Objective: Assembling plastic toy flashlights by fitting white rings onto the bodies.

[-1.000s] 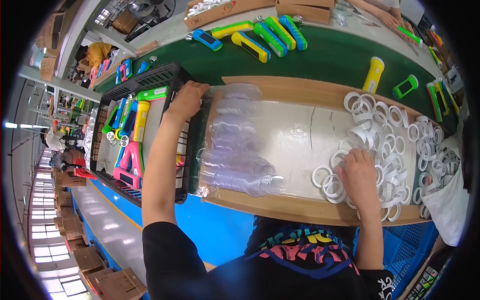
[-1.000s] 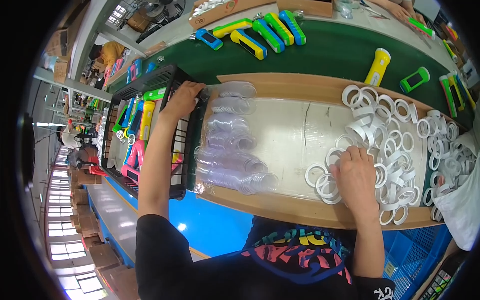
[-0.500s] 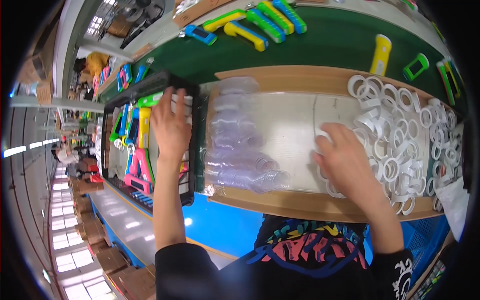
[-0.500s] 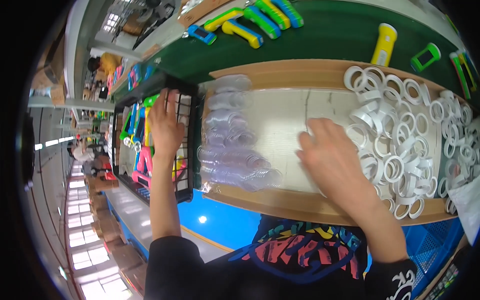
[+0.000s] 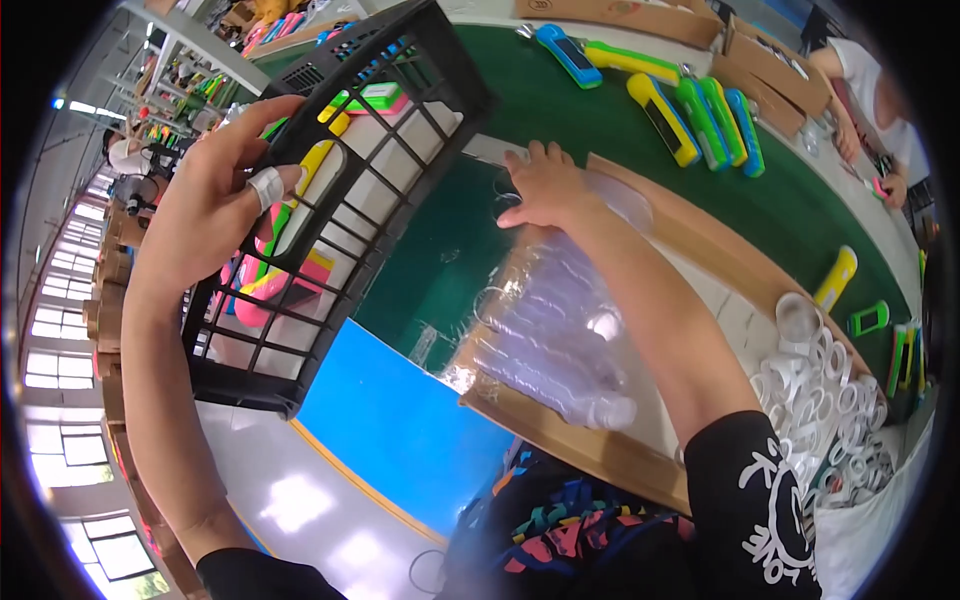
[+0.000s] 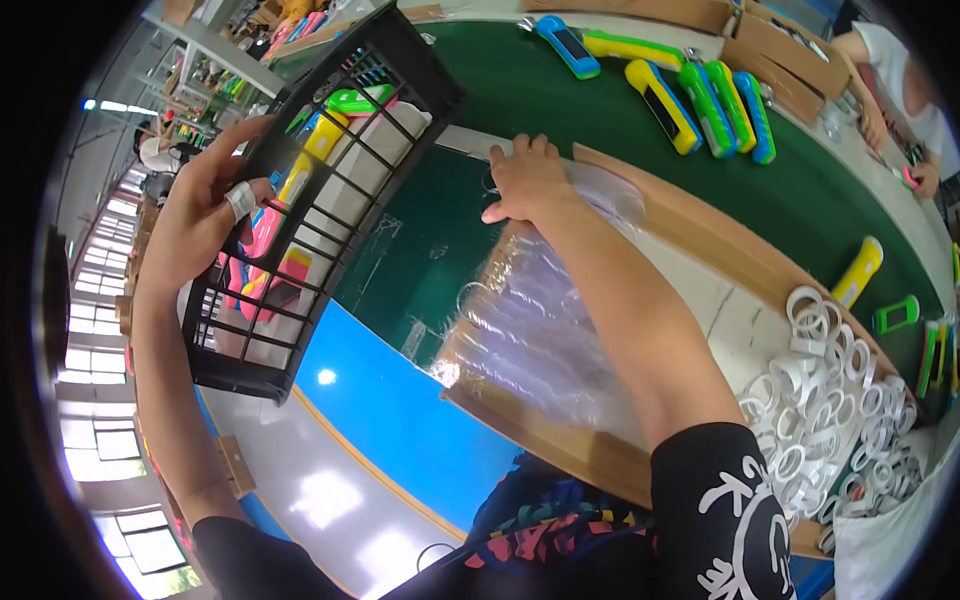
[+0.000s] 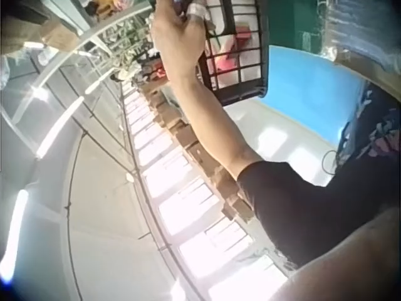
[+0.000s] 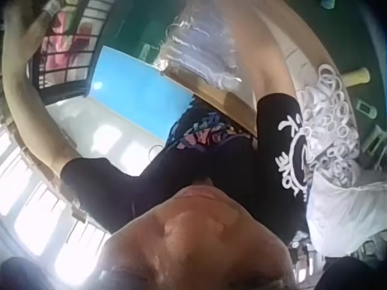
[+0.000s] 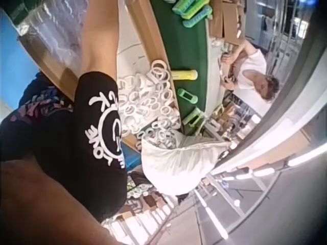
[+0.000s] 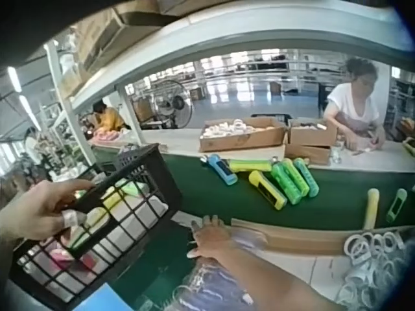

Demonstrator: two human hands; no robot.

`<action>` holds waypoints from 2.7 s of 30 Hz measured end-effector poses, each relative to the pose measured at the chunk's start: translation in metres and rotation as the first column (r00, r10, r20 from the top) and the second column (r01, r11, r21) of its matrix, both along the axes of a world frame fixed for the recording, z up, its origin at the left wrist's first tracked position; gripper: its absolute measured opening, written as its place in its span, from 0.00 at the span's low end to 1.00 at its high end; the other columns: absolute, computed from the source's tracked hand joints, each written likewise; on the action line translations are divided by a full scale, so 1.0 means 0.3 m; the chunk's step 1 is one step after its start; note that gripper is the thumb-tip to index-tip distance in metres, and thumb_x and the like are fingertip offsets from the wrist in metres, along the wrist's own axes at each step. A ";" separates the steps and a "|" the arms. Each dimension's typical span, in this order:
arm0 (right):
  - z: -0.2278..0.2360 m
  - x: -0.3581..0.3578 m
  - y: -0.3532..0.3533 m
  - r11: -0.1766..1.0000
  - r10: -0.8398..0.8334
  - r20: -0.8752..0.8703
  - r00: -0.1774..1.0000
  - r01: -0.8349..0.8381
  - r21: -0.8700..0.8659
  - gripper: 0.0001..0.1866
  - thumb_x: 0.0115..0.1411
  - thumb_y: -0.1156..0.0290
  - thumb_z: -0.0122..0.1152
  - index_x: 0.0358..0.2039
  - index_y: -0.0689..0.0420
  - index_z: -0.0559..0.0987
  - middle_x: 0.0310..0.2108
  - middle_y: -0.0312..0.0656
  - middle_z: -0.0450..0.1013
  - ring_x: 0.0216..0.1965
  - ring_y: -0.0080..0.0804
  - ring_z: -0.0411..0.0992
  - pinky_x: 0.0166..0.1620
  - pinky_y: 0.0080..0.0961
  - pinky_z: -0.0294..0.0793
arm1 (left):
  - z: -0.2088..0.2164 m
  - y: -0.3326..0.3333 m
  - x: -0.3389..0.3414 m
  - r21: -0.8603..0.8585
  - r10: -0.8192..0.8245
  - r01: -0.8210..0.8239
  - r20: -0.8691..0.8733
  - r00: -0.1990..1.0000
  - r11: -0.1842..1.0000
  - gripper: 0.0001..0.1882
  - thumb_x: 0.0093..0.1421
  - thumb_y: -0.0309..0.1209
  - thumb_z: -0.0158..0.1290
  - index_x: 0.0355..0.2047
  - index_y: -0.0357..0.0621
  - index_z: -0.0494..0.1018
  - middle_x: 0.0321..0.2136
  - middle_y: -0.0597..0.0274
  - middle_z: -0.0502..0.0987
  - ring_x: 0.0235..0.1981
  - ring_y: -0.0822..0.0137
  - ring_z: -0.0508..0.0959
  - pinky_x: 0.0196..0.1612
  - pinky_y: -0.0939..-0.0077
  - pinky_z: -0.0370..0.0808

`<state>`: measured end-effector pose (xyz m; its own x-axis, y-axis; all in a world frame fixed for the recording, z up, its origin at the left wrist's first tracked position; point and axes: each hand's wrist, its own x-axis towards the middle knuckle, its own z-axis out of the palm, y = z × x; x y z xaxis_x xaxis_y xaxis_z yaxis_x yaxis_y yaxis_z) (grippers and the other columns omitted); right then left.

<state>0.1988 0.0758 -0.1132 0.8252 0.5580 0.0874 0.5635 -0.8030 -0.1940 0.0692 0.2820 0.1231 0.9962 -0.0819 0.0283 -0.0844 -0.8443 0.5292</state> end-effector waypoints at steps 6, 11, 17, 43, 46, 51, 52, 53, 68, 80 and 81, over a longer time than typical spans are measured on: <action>-0.015 0.131 0.016 0.997 0.033 -0.230 0.973 -0.047 -0.056 0.36 0.43 0.57 0.69 0.53 0.50 0.69 0.48 0.51 0.65 0.53 0.51 0.62 0.51 0.45 0.66 | -0.055 -0.023 -0.021 0.164 -0.042 0.037 0.027 0.999 0.986 0.24 0.57 0.23 0.51 0.55 0.40 0.63 0.20 0.65 0.70 0.19 0.80 0.66 0.22 0.82 0.62; -0.052 0.215 -0.005 0.989 0.059 -0.257 0.965 -0.022 0.147 0.27 0.44 0.69 0.68 0.48 0.51 0.73 0.47 0.46 0.68 0.51 0.46 0.65 0.51 0.36 0.68 | -0.123 -0.045 -0.012 0.171 -0.075 0.062 0.071 0.995 0.983 0.20 0.52 0.21 0.51 0.47 0.36 0.66 0.18 0.43 0.69 0.17 0.50 0.70 0.25 0.63 0.65; -0.064 0.222 0.004 0.991 0.000 -0.197 0.980 0.027 0.133 0.25 0.41 0.69 0.69 0.43 0.52 0.76 0.45 0.47 0.69 0.49 0.47 0.67 0.50 0.37 0.69 | -0.191 -0.042 -0.010 0.208 -0.121 0.102 0.078 0.990 0.973 0.23 0.48 0.16 0.50 0.48 0.33 0.65 0.20 0.40 0.69 0.24 0.41 0.70 0.29 0.58 0.65; 0.132 -0.191 -0.602 0.843 0.036 0.184 0.982 -0.128 0.522 0.14 0.51 0.72 0.59 0.39 0.59 0.72 0.34 0.46 0.68 0.40 0.45 0.67 0.45 0.35 0.68 | -0.412 -0.463 0.065 0.200 -0.309 0.246 0.408 0.859 0.948 0.21 0.46 0.19 0.53 0.43 0.38 0.69 0.37 0.49 0.73 0.40 0.48 0.72 0.42 0.60 0.71; 0.255 -0.431 -0.698 0.956 -0.194 -0.286 0.938 0.247 0.161 0.16 0.50 0.67 0.63 0.38 0.58 0.73 0.40 0.51 0.66 0.44 0.46 0.65 0.46 0.36 0.67 | -0.556 -0.582 0.097 0.201 -0.458 0.413 0.331 0.825 0.889 0.19 0.43 0.16 0.52 0.38 0.39 0.73 0.35 0.53 0.74 0.39 0.52 0.74 0.40 0.65 0.72; 0.132 -0.803 -0.838 0.971 -0.199 -0.076 0.977 0.207 0.123 0.22 0.43 0.55 0.67 0.28 0.63 0.76 0.36 0.49 0.67 0.42 0.44 0.64 0.43 0.36 0.65 | -0.729 -0.769 0.191 0.447 -0.570 0.382 0.435 0.697 0.809 0.17 0.44 0.25 0.56 0.38 0.44 0.74 0.35 0.57 0.75 0.42 0.57 0.72 0.44 0.62 0.70; 0.111 -0.830 -0.830 0.969 -0.198 -0.071 0.978 0.206 0.133 0.23 0.42 0.54 0.67 0.28 0.64 0.76 0.36 0.48 0.67 0.42 0.43 0.64 0.43 0.37 0.64 | -0.761 -0.781 0.212 0.475 -0.585 0.390 0.388 0.712 0.789 0.16 0.44 0.26 0.55 0.37 0.45 0.75 0.34 0.60 0.76 0.43 0.59 0.72 0.45 0.63 0.68; 0.110 -0.848 -0.808 0.971 -0.211 -0.112 0.971 0.221 0.086 0.22 0.41 0.55 0.67 0.27 0.63 0.77 0.35 0.48 0.67 0.42 0.42 0.64 0.43 0.36 0.63 | -0.787 -0.782 0.238 0.476 -0.606 0.414 0.377 0.701 0.776 0.16 0.44 0.26 0.55 0.37 0.45 0.75 0.34 0.60 0.76 0.43 0.59 0.72 0.45 0.63 0.68; 0.129 -0.775 -0.892 0.812 -0.314 -0.039 0.949 0.289 0.506 0.10 0.49 0.69 0.62 0.31 0.56 0.73 0.48 0.47 0.67 0.41 0.46 0.70 0.44 0.37 0.69 | -0.703 -0.760 0.198 0.235 -0.503 0.445 0.424 0.753 0.864 0.14 0.43 0.15 0.48 0.29 0.44 0.76 0.31 0.58 0.75 0.31 0.54 0.77 0.32 0.64 0.74; 0.125 -0.731 -0.983 -0.191 0.169 -0.679 0.715 0.699 0.689 0.28 0.53 0.73 0.56 0.55 0.58 0.61 0.47 0.45 0.64 0.41 0.41 0.69 0.43 0.30 0.71 | -0.448 -1.115 0.046 -0.712 -0.383 0.177 -0.138 0.914 0.679 0.07 0.52 0.24 0.59 0.33 0.39 0.77 0.23 0.69 0.77 0.20 0.81 0.70 0.21 0.87 0.66; 0.144 -0.721 -1.006 -0.432 0.437 -0.543 0.717 0.697 0.573 0.24 0.59 0.70 0.49 0.55 0.60 0.61 0.49 0.45 0.65 0.45 0.42 0.70 0.46 0.33 0.70 | -0.434 -1.126 0.057 -0.743 -0.395 0.180 -0.122 0.910 0.645 0.07 0.52 0.24 0.59 0.33 0.39 0.77 0.23 0.69 0.76 0.20 0.82 0.70 0.21 0.87 0.66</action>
<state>-0.0174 -0.2261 -0.0699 0.9820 0.0509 -0.1820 -0.1585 0.7461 -0.6466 0.0864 -0.0557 -0.0071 0.9027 -0.4282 -0.0425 -0.0320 -0.1652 0.9857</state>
